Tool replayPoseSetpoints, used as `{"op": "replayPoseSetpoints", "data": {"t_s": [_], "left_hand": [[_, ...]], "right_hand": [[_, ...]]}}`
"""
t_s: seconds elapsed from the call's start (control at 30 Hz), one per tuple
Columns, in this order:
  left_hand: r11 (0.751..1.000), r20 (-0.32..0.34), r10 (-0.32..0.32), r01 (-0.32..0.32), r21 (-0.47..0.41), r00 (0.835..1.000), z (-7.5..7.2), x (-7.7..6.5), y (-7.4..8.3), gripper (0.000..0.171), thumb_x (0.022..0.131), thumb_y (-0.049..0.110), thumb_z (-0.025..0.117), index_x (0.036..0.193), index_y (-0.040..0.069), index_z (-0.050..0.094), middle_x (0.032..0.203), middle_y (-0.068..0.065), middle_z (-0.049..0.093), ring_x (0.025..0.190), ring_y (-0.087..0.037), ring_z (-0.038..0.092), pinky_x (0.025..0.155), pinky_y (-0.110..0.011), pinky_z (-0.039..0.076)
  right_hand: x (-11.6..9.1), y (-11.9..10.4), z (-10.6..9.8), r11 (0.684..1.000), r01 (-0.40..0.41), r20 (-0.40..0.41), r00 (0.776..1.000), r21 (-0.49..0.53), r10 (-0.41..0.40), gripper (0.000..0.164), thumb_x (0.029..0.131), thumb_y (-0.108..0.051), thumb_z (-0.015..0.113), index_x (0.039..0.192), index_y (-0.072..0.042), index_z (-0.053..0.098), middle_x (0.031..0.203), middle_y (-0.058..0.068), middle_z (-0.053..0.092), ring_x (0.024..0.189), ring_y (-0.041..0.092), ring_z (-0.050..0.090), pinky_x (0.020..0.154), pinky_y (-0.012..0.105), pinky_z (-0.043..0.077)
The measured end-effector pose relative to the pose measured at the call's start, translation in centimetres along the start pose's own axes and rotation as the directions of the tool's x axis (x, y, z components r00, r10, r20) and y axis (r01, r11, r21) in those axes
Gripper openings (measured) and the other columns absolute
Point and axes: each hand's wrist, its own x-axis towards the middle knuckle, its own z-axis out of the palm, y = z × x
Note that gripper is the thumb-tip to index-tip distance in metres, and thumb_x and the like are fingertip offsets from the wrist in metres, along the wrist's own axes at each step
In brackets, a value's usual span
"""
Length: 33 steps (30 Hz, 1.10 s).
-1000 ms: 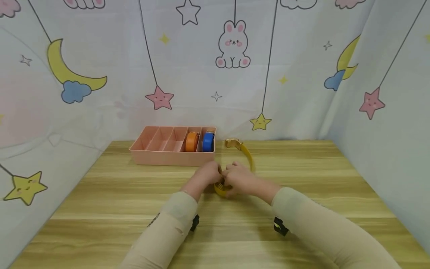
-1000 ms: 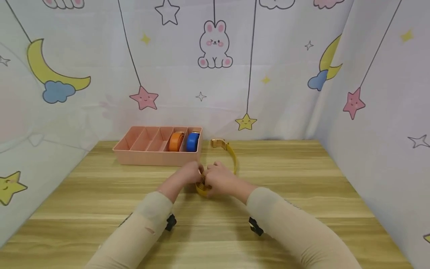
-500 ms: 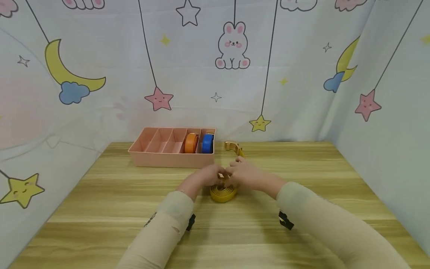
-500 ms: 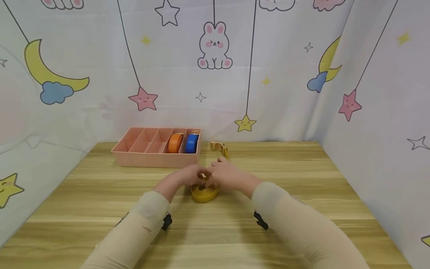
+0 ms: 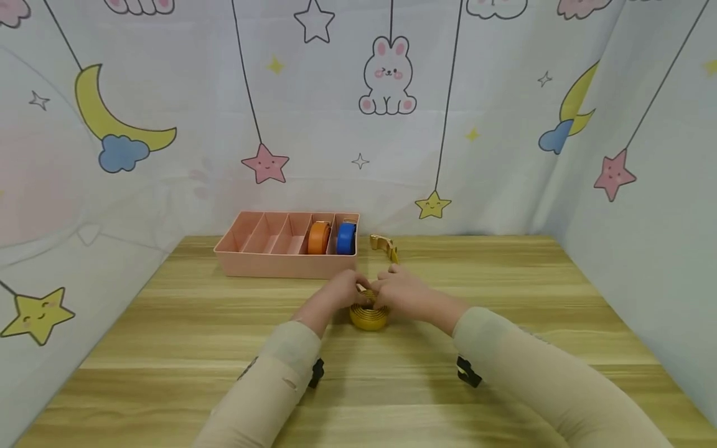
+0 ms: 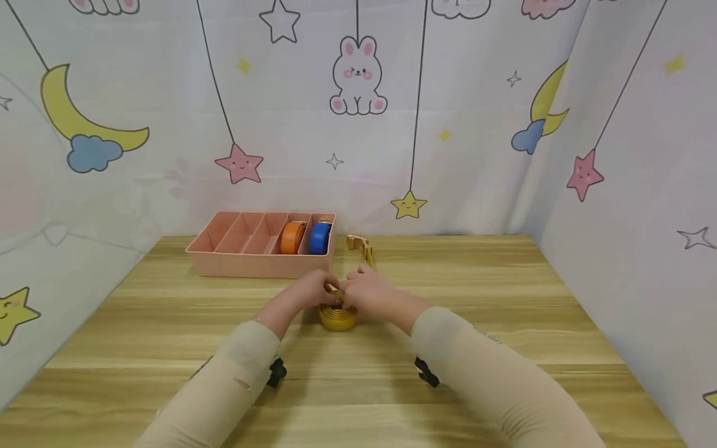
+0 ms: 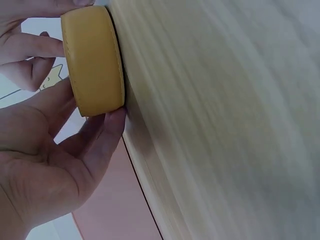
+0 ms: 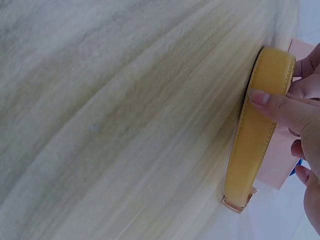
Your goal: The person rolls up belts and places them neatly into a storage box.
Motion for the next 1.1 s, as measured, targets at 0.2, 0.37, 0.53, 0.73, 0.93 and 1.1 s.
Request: {"op": "replayPoseSetpoints", "data": {"t_s": [0.2,0.37,0.53,0.73,0.93,1.1], "left_hand": [[0.974,-0.044,-0.152,0.142,-0.175,0.987,0.2,-0.3,-0.3,0.029,0.085,0.017,0.077,0.105,-0.001,0.067,0.094,-0.009,0.062,0.076,-0.02,0.058,0.067,-0.031,0.054],[0.968,-0.081,-0.214,0.2,-0.15,0.973,0.5,-0.4,0.5,0.036,0.083,0.023,0.077,0.106,-0.002,0.065,0.097,-0.01,0.062,0.074,-0.022,0.06,0.061,-0.033,0.054],[0.984,-0.13,-0.175,0.176,-0.003,0.976,0.9,-0.3,1.1,0.026,0.084,0.013,0.072,0.105,-0.001,0.066,0.099,-0.01,0.065,0.082,-0.023,0.058,0.071,-0.034,0.051],[0.995,-0.118,-0.099,0.101,0.014,0.988,0.8,-0.3,1.2,0.023,0.08,0.005,0.072,0.103,0.002,0.071,0.099,-0.008,0.067,0.083,-0.021,0.057,0.073,-0.032,0.05],[0.997,-0.059,-0.061,0.064,0.05,0.996,0.4,0.0,1.3,0.03,0.076,0.001,0.072,0.106,0.004,0.07,0.099,-0.008,0.064,0.083,-0.021,0.052,0.071,-0.029,0.045],[0.999,0.012,-0.027,0.027,0.046,1.0,0.1,0.1,1.2,0.037,0.077,-0.004,0.07,0.112,0.005,0.069,0.107,-0.008,0.063,0.088,-0.023,0.051,0.074,-0.029,0.043]], "right_hand": [[0.5,-0.7,0.0,0.987,-0.139,0.082,0.988,0.079,0.132,0.025,0.067,-0.044,0.087,0.075,-0.023,0.075,0.081,-0.011,0.057,0.076,0.014,0.044,0.068,0.032,0.028],[1.1,-1.3,-0.1,0.962,-0.246,0.112,0.966,0.122,0.233,0.029,0.064,-0.046,0.088,0.065,-0.023,0.071,0.081,-0.01,0.062,0.076,0.014,0.045,0.069,0.033,0.029],[1.7,-1.8,-0.3,0.936,-0.305,0.109,0.951,0.177,0.289,0.032,0.067,-0.046,0.086,0.059,-0.022,0.067,0.072,-0.009,0.06,0.073,0.015,0.045,0.069,0.035,0.032],[1.2,-1.7,-0.2,0.955,-0.248,0.076,0.968,0.162,0.238,0.031,0.067,-0.052,0.084,0.071,-0.022,0.075,0.08,-0.01,0.063,0.075,0.014,0.044,0.073,0.035,0.031],[0.2,-0.9,-0.1,0.99,-0.1,0.034,0.995,0.097,0.097,0.038,0.069,-0.053,0.083,0.093,-0.023,0.078,0.098,-0.008,0.063,0.086,0.014,0.044,0.082,0.038,0.03],[-0.2,0.0,0.2,0.998,-0.002,0.012,1.0,0.062,0.001,0.038,0.067,-0.049,0.085,0.098,-0.028,0.078,0.102,-0.008,0.063,0.086,0.015,0.043,0.082,0.038,0.031]]}}
